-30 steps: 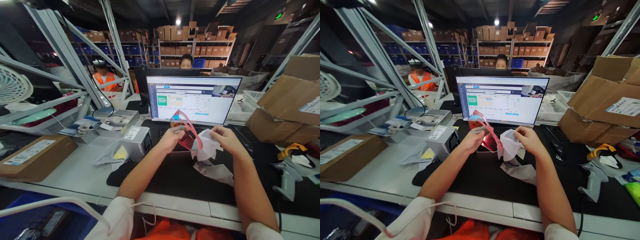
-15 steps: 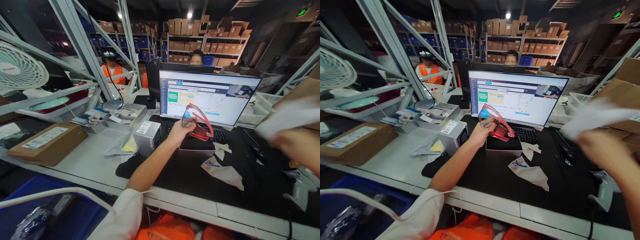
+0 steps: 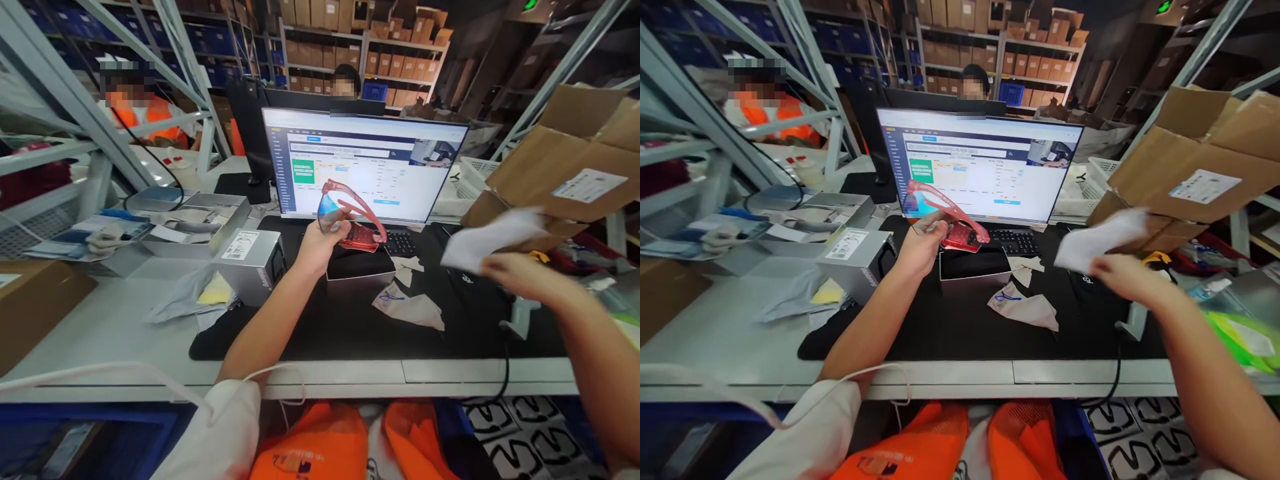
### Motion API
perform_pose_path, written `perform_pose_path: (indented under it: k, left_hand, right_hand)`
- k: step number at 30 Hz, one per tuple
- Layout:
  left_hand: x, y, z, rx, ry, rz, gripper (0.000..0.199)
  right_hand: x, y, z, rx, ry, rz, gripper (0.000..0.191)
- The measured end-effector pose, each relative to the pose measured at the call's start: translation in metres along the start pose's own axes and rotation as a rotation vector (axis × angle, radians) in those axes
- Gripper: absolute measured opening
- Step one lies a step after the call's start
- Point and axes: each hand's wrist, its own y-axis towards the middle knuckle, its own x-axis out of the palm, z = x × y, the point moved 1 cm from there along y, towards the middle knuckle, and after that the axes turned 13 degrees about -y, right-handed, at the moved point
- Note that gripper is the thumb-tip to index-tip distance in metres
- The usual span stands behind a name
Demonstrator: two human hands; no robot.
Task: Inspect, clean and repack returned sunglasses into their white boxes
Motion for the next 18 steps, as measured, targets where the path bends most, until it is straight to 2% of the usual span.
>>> perform_pose_path:
  k: [3, 7, 9, 12, 15, 18]
  left_hand:
    - [0.004, -0.004, -0.005, 0.014, -0.013, -0.013, 0.046]
    - [0.017, -0.018, -0.013, 0.01, -0.038, -0.064, 0.042]
    - [0.026, -0.026, -0.012, 0.0, -0.032, -0.071, 0.043]
    - [0.036, -0.035, -0.005, 0.018, -0.031, -0.066, 0.041]
    - [0.039, -0.037, 0.007, 0.075, -0.058, -0.04, 0.04]
    - [0.036, -0.036, 0.015, 0.115, -0.038, -0.045, 0.04]
  right_hand:
    - [-0.002, -0.004, -0.037, -0.071, 0.139, 0.014, 0.032]
    - [-0.028, -0.003, -0.089, -0.157, 0.417, 0.15, 0.032]
    - [-0.037, 0.004, -0.113, -0.181, 0.481, 0.191, 0.032]
    - [-0.044, 0.017, -0.146, -0.271, 0.521, 0.173, 0.035]
    - [-0.049, 0.027, -0.17, -0.306, 0.59, 0.155, 0.04]
    - [-0.053, 0.032, -0.183, -0.291, 0.735, 0.178, 0.042]
